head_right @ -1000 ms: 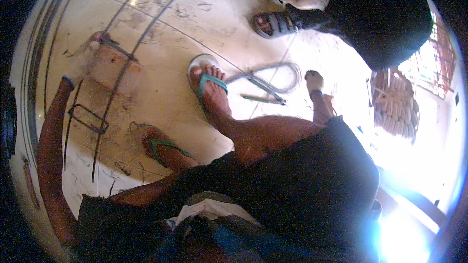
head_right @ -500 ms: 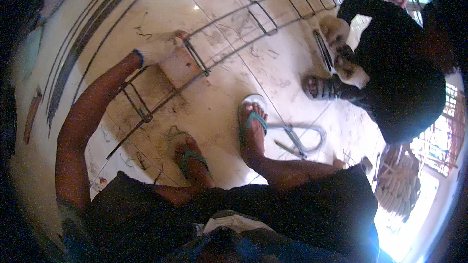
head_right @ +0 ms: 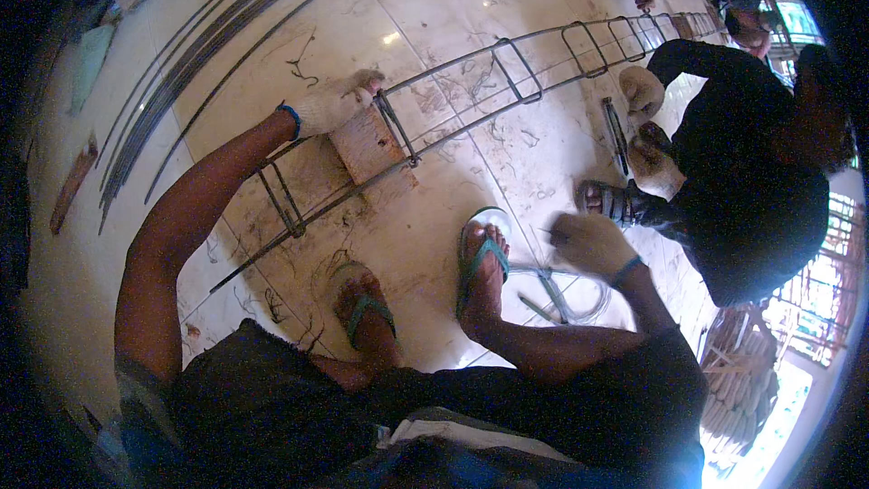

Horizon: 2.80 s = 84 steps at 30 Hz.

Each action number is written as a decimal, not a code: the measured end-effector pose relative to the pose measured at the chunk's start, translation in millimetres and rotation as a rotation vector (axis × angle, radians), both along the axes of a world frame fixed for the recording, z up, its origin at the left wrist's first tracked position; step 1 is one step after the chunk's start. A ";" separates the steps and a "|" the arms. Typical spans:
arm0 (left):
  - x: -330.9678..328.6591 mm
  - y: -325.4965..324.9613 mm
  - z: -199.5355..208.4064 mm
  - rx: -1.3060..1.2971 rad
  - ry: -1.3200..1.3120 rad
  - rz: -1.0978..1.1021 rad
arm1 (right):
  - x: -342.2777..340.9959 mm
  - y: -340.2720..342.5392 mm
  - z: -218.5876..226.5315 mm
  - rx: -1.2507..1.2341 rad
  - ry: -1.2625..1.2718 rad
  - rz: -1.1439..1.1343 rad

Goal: The person assembles a metal frame by bending and tying metal rods together using pliers and wire. They repeatedly position the rods, twist wire to secure joints, and adjust the frame on the floor.

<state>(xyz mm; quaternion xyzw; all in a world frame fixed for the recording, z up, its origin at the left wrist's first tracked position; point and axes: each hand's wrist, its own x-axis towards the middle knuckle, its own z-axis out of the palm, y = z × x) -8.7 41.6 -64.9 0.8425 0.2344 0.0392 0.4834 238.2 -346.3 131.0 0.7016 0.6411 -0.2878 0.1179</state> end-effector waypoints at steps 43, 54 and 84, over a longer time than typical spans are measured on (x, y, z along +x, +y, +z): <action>-84.7 -56.3 242.7 -0.962 -0.615 0.664 | -155.3 207.2 32.0 0.053 1.627 0.885; -80.3 -75.6 165.9 -0.725 -0.235 0.644 | -137.8 188.9 -11.0 -0.101 1.416 0.339; -68.2 -101.5 180.1 -0.492 0.200 0.498 | -109.2 231.3 -19.0 0.353 1.062 -0.455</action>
